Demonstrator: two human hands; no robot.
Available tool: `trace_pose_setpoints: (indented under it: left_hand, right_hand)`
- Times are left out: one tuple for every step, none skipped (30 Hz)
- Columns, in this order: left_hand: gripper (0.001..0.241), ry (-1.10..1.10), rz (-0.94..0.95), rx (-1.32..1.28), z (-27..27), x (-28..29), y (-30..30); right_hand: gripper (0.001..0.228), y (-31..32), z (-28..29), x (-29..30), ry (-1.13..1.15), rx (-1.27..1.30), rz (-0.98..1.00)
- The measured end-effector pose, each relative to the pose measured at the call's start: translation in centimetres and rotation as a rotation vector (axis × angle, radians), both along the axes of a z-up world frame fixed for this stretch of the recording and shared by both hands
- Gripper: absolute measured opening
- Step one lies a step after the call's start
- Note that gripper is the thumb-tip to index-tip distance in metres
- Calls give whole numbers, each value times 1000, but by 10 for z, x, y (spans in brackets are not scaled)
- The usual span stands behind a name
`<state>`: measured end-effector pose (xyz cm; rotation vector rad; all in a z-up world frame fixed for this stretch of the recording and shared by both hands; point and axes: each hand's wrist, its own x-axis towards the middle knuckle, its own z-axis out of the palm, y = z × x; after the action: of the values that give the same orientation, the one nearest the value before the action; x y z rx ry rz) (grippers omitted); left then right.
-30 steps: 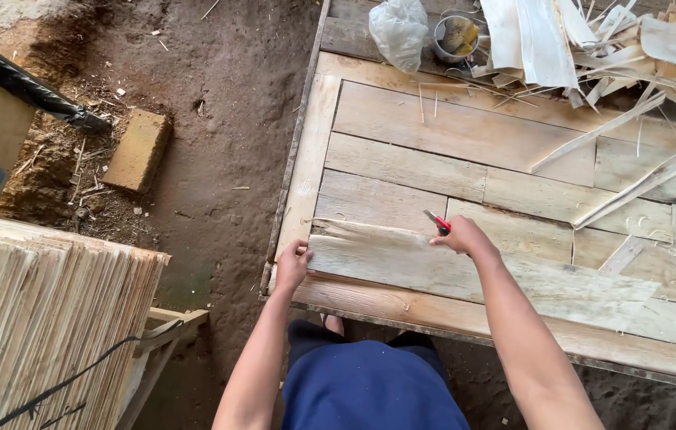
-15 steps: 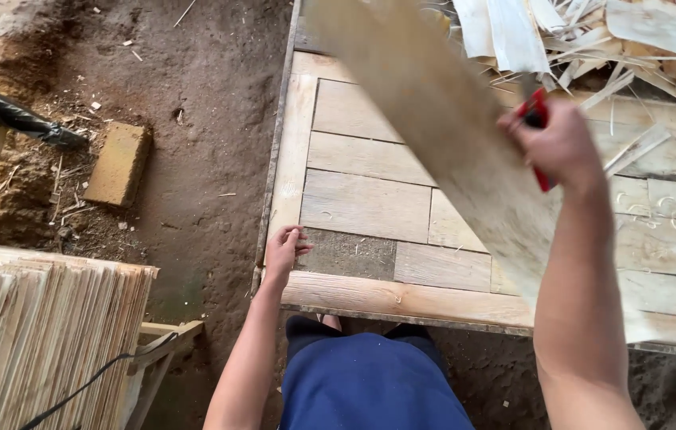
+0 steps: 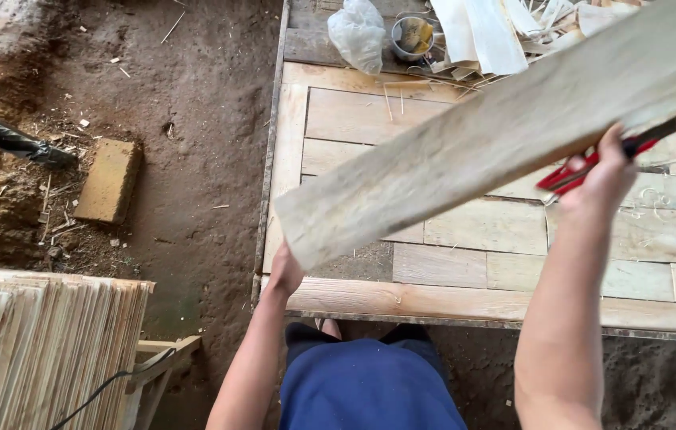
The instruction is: Cutting and arranging thin wood strips to cover a wooden panel using a utility knife
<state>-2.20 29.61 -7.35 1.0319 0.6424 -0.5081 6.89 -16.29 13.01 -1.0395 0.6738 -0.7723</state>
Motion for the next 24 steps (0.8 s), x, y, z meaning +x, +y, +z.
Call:
trace_pose_setpoints:
  left_hand:
    - [95, -4, -3, -1, 12, 1, 2]
    - [84, 54, 145, -68, 25, -1, 6]
    - [75, 113, 293, -135, 37, -3, 8]
    - [75, 112, 286, -135, 26, -7, 15]
    - [69, 57, 335, -125, 15, -11, 21]
    - [63, 2, 379, -115, 4, -14, 26]
    - [63, 3, 368, -117, -30, -12, 49]
    - [51, -61, 392, -58, -64, -7, 70]
    - [39, -125, 417, 1, -99, -1, 91]
    - [39, -127, 404, -6, -81, -3, 95]
    - [29, -229, 315, 195, -63, -4, 100]
    - [20, -324, 225, 399, -46, -10, 107]
    - [20, -321, 216, 395, -71, -6, 127]
    - [20, -369, 129, 662, -96, 1, 147]
    - [24, -414, 36, 928, -121, 8, 168]
    - [24, -414, 38, 930, -104, 8, 159]
    - [34, -535, 24, 1172, -87, 8, 151]
    - [46, -657, 10, 1416, -70, 10, 143]
    - [46, -657, 13, 1419, -53, 16, 128]
    - [37, -809, -47, 1409, -37, 21, 112]
    - [28, -961, -109, 1392, -22, 26, 96]
    - [28, -954, -112, 1396, -19, 27, 82]
    - [24, -910, -288, 1375, -17, 27, 69]
    - [26, -870, -454, 1348, -14, 35, 54]
  right_hand:
    - [17, -3, -22, -8, -4, -1, -3]
    - [20, -6, -45, -18, 31, 56, -30]
    - [22, -8, -67, -28, 65, 112, -57]
    - [22, -13, -98, -38, 64, 111, -64]
    - [28, -19, -128, -48, 94, 107, -61]
    - [36, -26, -157, -60, 125, 102, -64]
    - [36, -13, -163, -71, 124, 101, -74]
    - [35, -2, -168, -82, 156, 118, -55]
    - [34, 10, -174, -93, 187, 136, -34]
    - [34, 16, -184, -99, 183, 132, -47]
    - [36, 21, -194, -106, 199, 138, 6]
    - [37, 29, -205, -115, 222, 145, 63]
    - [37, 40, -212, -124, 225, 144, 54]
    - [34, 53, -220, -128, 225, 180, 87]
    - [31, 66, -228, -132, 225, 215, 120]
    - [31, 80, -230, -137, 225, 217, 122]
    - [32, 95, -233, -143, 213, 254, 132]
    - [33, 109, -235, -146, 199, 293, 144]
    - [33, 124, -235, -147, 197, 295, 148]
    - [33, 137, -236, -149, 209, 320, 168]
    - [33, 151, -236, -152, 220, 345, 188]
    - [33, 161, -233, -152, 226, 348, 191]
    - [34, 170, -229, -152, 220, 373, 217]
    - [35, 178, -225, -146, 203, 395, 244]
